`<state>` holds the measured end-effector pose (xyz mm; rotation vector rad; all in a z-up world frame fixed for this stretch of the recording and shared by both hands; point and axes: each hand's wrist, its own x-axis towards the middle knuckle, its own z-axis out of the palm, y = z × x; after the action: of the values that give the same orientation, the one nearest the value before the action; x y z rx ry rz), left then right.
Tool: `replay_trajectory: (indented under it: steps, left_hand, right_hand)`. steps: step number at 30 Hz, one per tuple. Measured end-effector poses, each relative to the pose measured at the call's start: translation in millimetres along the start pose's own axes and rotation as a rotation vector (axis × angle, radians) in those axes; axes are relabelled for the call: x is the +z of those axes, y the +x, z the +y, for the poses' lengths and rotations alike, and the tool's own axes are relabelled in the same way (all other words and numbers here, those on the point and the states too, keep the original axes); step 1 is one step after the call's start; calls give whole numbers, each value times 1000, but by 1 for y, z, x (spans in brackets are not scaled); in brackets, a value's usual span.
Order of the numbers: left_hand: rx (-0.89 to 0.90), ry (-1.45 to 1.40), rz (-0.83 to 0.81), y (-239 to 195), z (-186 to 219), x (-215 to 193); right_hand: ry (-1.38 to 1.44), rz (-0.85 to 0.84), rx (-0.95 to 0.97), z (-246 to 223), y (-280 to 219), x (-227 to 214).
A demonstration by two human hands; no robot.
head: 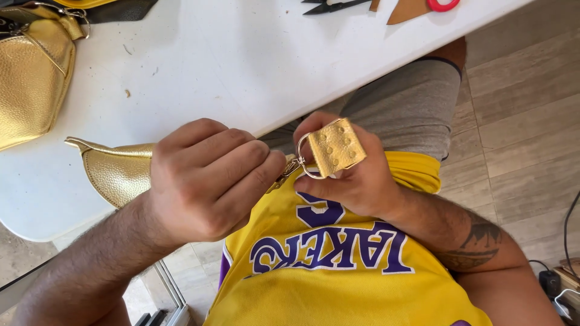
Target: Attaching a gold metal buckle and decorative hardware to a gold leather fanny pack using small hand tools.
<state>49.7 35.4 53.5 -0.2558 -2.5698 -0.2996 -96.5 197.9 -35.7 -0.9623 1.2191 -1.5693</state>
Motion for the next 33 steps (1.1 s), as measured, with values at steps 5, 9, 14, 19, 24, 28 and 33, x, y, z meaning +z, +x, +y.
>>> replay_trajectory:
  steps: [5,9,14,19,24,28,33]
  left_hand:
    - [-8,-8,-23,4,4,-1]
    - [-21,-53,-5,0,5,0]
    - [-34,-80,-8,-2,7,1]
    - [24,-9,-25,-4,9,3]
    - [68,78,-18,-2,14,-2]
    - [111,101,-14,-4,15,-1]
    - [137,102,-11,-6,14,1]
  right_hand:
    - [-79,23,-312,9,12,2]
    - [-66,-119,-472,3,25,3]
    - [-39,-80,-511,3,24,9]
    - [52,-24,-286,10,19,10]
    - [285,-116,-120,8,21,10]
    - [438,-193,-16,10,25,9]
    - [465,-234,22,11,27,8]
